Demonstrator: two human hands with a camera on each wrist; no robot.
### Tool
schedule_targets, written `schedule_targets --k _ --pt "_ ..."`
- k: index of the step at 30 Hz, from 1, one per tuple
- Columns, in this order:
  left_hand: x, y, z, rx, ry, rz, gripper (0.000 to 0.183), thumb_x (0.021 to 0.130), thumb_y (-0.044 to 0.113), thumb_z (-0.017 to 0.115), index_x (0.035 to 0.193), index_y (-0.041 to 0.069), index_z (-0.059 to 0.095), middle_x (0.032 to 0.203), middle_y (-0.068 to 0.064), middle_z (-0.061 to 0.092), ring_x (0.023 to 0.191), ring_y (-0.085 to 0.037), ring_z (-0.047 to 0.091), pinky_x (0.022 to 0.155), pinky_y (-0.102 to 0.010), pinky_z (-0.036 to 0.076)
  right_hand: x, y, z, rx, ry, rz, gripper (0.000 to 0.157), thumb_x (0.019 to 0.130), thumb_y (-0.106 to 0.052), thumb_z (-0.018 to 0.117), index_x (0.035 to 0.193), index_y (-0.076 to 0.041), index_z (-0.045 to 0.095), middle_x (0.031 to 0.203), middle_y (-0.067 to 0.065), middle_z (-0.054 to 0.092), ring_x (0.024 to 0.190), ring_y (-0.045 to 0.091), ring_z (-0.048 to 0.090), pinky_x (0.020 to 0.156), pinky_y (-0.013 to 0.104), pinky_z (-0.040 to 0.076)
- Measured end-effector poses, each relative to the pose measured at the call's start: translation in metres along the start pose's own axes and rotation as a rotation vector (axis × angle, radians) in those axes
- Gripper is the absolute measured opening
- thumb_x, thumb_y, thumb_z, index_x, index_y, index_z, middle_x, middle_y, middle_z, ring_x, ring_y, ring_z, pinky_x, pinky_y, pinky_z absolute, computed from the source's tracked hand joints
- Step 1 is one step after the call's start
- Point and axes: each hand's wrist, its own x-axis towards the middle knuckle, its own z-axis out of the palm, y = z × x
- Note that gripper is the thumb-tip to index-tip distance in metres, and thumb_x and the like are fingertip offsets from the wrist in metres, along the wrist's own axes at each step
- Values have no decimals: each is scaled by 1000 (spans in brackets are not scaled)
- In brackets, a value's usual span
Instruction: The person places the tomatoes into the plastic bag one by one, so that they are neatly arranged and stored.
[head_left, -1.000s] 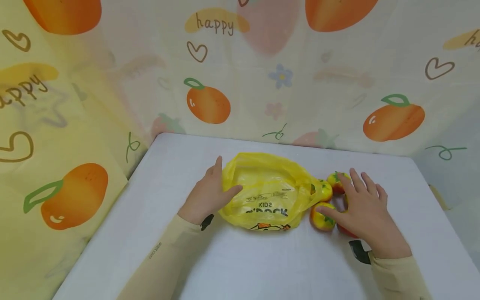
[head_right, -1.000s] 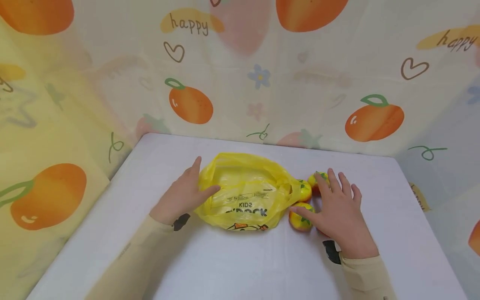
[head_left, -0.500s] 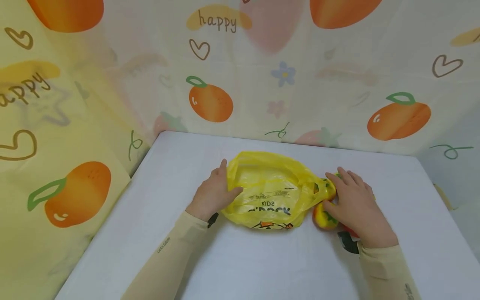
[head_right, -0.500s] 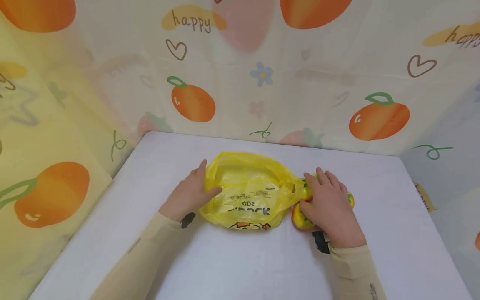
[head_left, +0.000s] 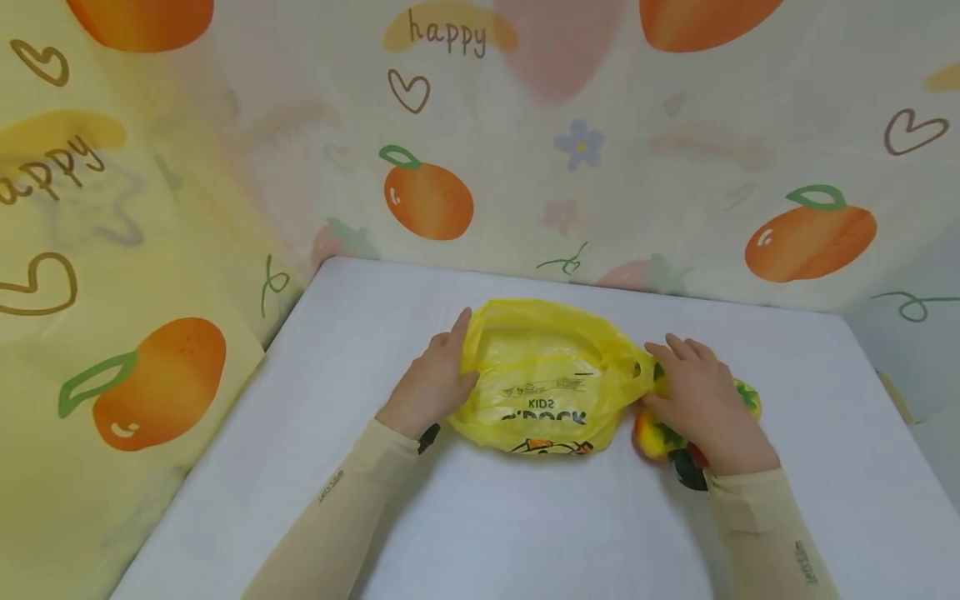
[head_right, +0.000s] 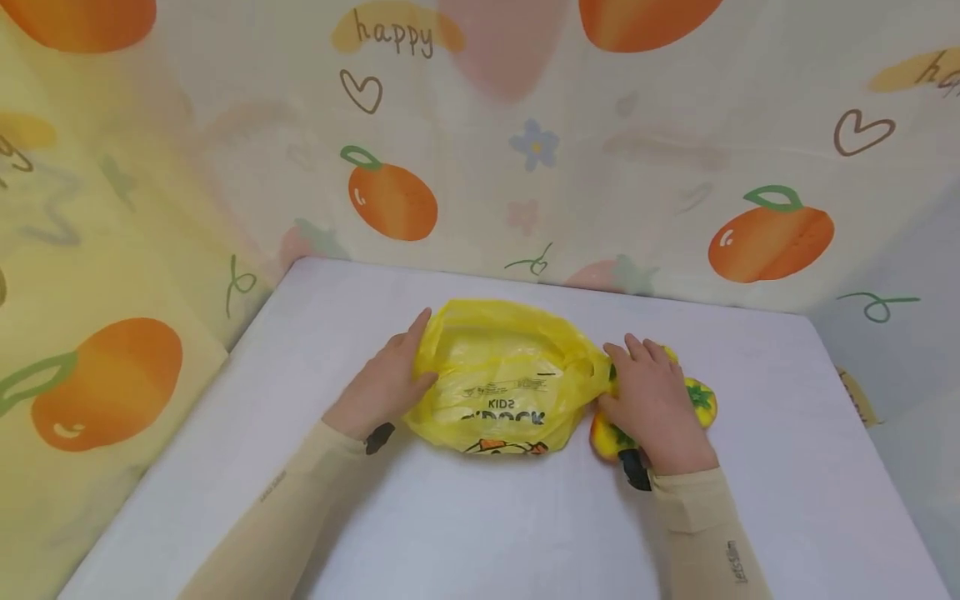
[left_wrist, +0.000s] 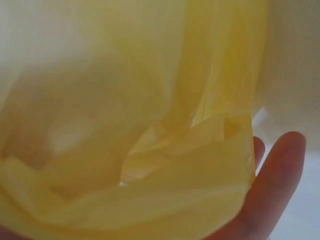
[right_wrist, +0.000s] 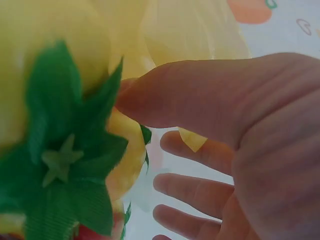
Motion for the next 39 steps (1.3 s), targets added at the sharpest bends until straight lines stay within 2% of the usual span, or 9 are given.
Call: schedule_targets --k 2,6,12,16,20,26,33,39 --pt "1 -1 -2 15 7 25 89 106 20 65 176 21 11 157 -28 52 89 -37 73 79 -47 61 3 1 0 -17 3 -7 74 95 -30 78 157 0 50 165 37 38 149 63 32 117 81 31" --pt "2 -5 -4 41 21 50 83 107 14 59 176 20 13 152 -29 55 84 -36 70 76 -47 60 5 2 0 -26 -10 -8 76 95 -31 79 157 1 50 162 37 43 147 63 34 116 80 32" --pt "4 -9 -7 37 3 74 82 108 12 57 176 19 11 152 -28 57 104 -39 72 89 -51 61 8 2 2 -11 -32 2 83 94 -36 81 160 2 45 156 34 50 146 60 35 119 77 30" --pt "5 -9 -8 24 -37 61 89 107 15 62 176 22 7 155 -27 54 107 -37 71 92 -50 60 11 0 2 -10 -45 7 85 94 -37 81 160 3 45 154 35 52 143 59 40 121 76 30" --pt "5 -10 -8 24 -55 45 95 105 16 66 176 24 4 157 -27 52 105 -36 71 91 -48 60 14 -3 4 -14 -63 7 80 95 -38 80 157 3 49 151 34 56 140 57 46 120 74 32" --pt "4 -11 -8 27 -53 50 99 103 14 69 176 23 4 156 -27 53 111 -40 72 96 -51 60 15 -4 5 -32 -46 -5 70 96 -35 80 150 3 56 142 33 61 132 53 52 117 73 36" --pt "5 -10 -9 60 -58 44 99 102 15 69 176 22 3 154 -27 54 113 -41 71 97 -52 59 7 -7 -7 -11 16 -27 66 95 -26 79 151 2 56 143 34 58 128 54 56 111 72 44" --pt "6 -9 -8 63 -79 38 99 102 13 68 176 21 3 148 -26 59 103 -33 68 91 -48 59 -10 -12 -29 78 12 36 73 99 -34 77 159 -3 48 150 32 51 132 52 52 111 73 44"
